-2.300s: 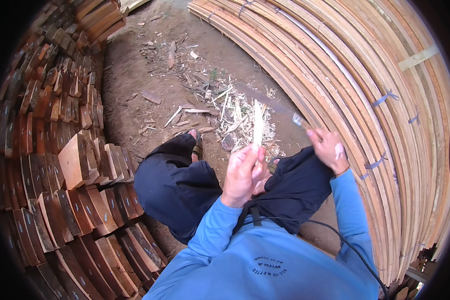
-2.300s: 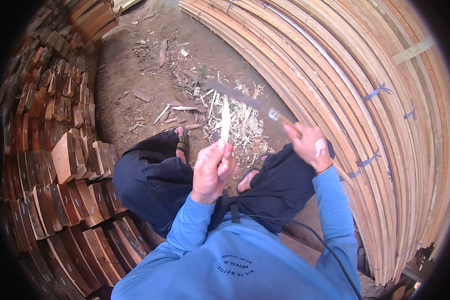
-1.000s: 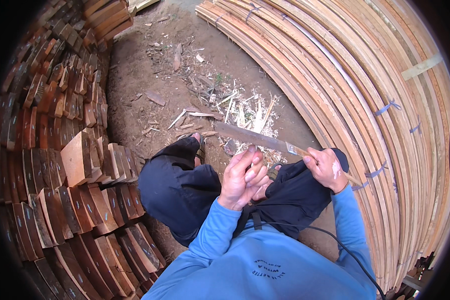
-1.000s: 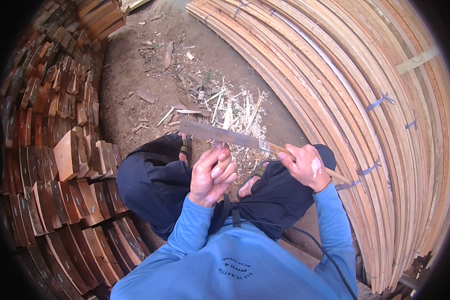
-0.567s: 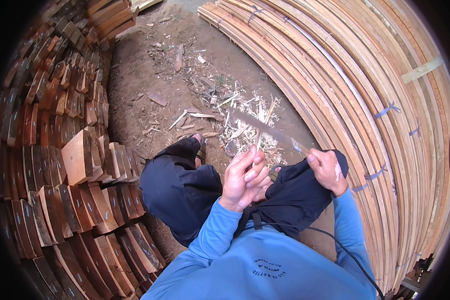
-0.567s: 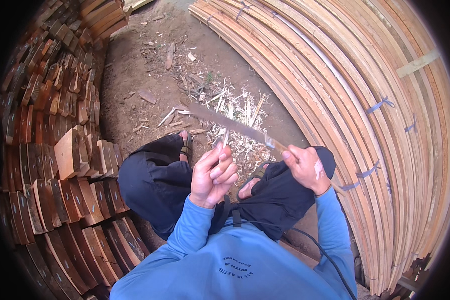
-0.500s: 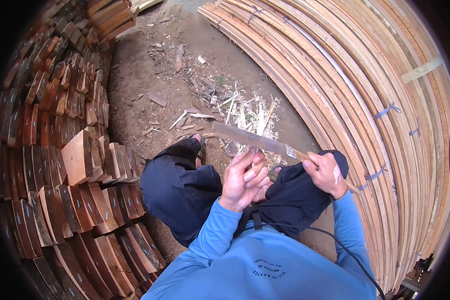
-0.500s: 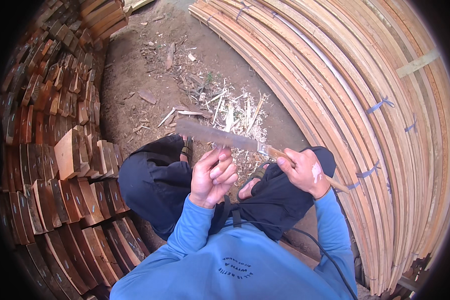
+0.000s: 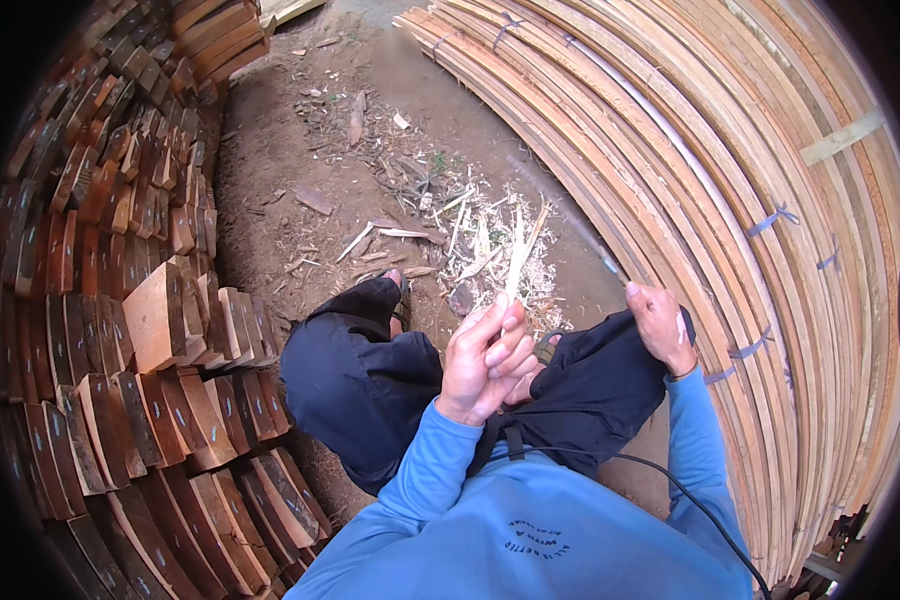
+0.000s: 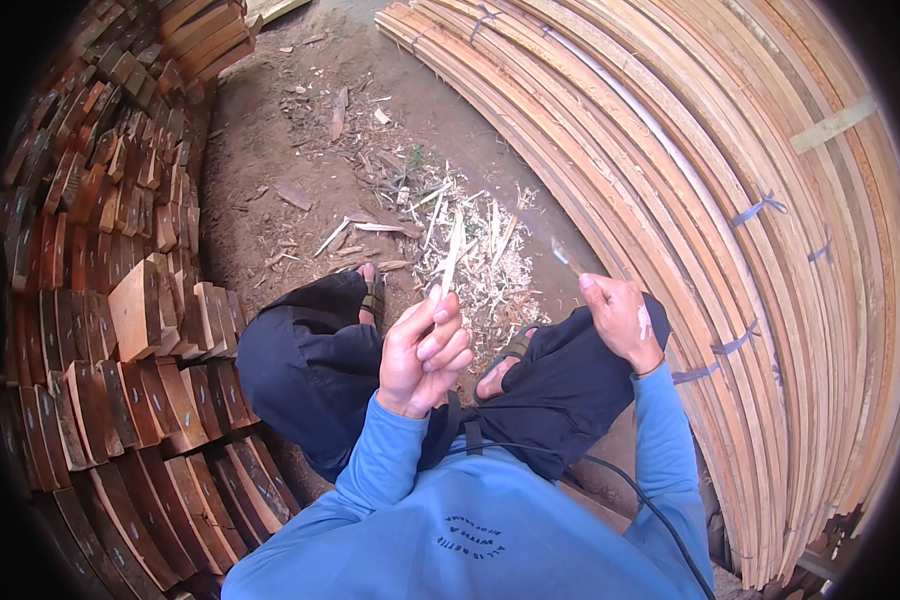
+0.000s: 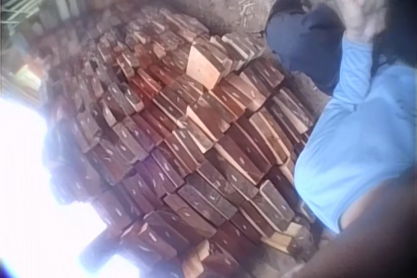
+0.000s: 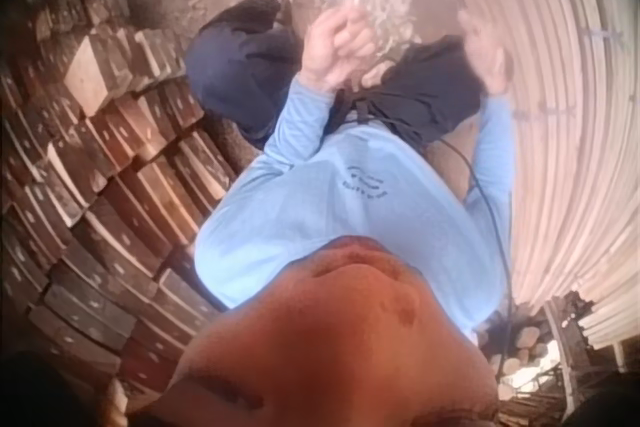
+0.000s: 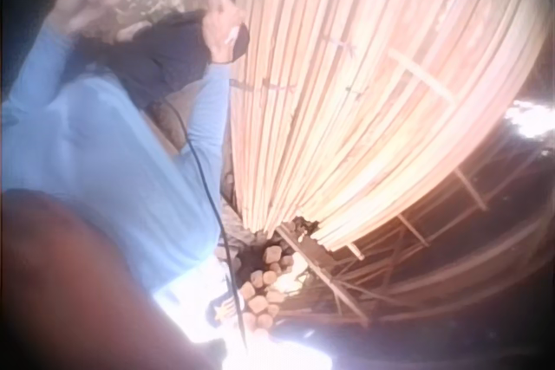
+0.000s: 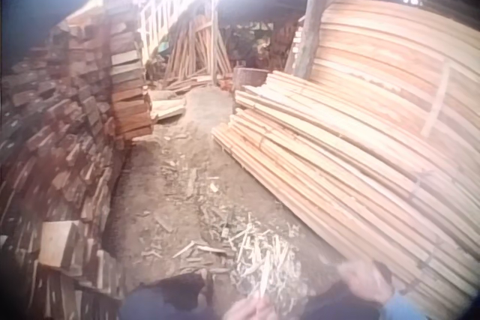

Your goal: The person uses a saw-like tool to shave thin layers off a small piece of wood held in their hands while sitting on the ground.

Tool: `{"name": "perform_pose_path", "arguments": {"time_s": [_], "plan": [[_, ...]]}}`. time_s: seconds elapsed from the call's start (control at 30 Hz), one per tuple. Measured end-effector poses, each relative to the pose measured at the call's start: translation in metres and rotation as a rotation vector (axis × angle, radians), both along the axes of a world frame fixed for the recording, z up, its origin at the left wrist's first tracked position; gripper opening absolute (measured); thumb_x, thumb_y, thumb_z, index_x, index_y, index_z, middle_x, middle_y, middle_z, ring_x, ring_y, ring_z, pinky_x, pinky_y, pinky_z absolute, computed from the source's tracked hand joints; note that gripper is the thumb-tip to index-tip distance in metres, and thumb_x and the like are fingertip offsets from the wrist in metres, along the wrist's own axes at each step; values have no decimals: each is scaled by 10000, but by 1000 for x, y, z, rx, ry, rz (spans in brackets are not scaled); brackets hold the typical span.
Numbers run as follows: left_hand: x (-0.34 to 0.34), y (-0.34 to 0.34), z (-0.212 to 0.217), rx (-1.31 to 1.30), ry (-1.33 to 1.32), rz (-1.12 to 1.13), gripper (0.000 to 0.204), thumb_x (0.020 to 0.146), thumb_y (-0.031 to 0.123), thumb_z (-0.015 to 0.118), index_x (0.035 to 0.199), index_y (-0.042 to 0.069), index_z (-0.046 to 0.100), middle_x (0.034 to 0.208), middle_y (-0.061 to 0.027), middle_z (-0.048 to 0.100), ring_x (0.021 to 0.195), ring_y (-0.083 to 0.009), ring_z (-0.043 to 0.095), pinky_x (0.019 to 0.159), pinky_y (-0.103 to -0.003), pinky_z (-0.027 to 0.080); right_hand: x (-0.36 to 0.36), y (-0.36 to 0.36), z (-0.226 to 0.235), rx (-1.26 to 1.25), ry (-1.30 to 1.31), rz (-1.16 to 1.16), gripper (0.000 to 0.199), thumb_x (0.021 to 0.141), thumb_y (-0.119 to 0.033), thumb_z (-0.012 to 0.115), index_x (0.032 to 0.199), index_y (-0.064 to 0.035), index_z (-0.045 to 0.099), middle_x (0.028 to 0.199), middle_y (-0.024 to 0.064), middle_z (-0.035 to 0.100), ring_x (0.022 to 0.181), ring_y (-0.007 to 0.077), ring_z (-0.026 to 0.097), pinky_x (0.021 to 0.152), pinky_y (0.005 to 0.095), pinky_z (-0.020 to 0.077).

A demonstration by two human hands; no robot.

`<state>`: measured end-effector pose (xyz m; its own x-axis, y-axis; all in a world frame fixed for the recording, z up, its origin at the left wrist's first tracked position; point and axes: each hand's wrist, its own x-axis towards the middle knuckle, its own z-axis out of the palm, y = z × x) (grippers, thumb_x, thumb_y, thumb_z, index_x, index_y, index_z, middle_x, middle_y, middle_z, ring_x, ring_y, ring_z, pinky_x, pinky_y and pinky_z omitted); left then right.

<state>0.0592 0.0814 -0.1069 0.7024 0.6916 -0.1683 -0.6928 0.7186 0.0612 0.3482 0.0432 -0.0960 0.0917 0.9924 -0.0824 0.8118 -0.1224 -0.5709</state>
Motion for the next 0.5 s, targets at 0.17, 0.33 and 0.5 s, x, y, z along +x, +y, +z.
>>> {"name": "perform_pose_path", "arguments": {"time_s": [0.17, 0.33, 0.5], "plan": [[0, -1, -5, -41, -4, -31, 327, 1131, 280, 332, 900, 93, 470, 539, 65, 345, 431, -51, 268, 439, -232, 230, -24, -5, 28, -106, 19, 185, 544, 1007, -443, 568, 695, 1, 529, 582, 233, 418, 520, 410, 431, 530, 460, 361], [1, -2, -3, 20, 6, -55, 330, 1132, 271, 321, 898, 91, 468, 538, 63, 346, 430, -50, 264, 434, -232, 226, -8, 4, 6, -32, -62, 115, 533, 1023, -428, 542, 706, 0, 562, 611, 249, 456, 556, 417, 504, 549, 476, 377], [-2, -1, 1, 12, 11, -32, 330, 1132, 274, 329, 895, 87, 465, 538, 61, 343, 431, -49, 263, 431, -230, 219, 11, 6, -6, -62, -33, -55, 550, 1052, -412, 497, 707, 15, 538, 622, 238, 424, 565, 389, 452, 562, 444, 371]]}}
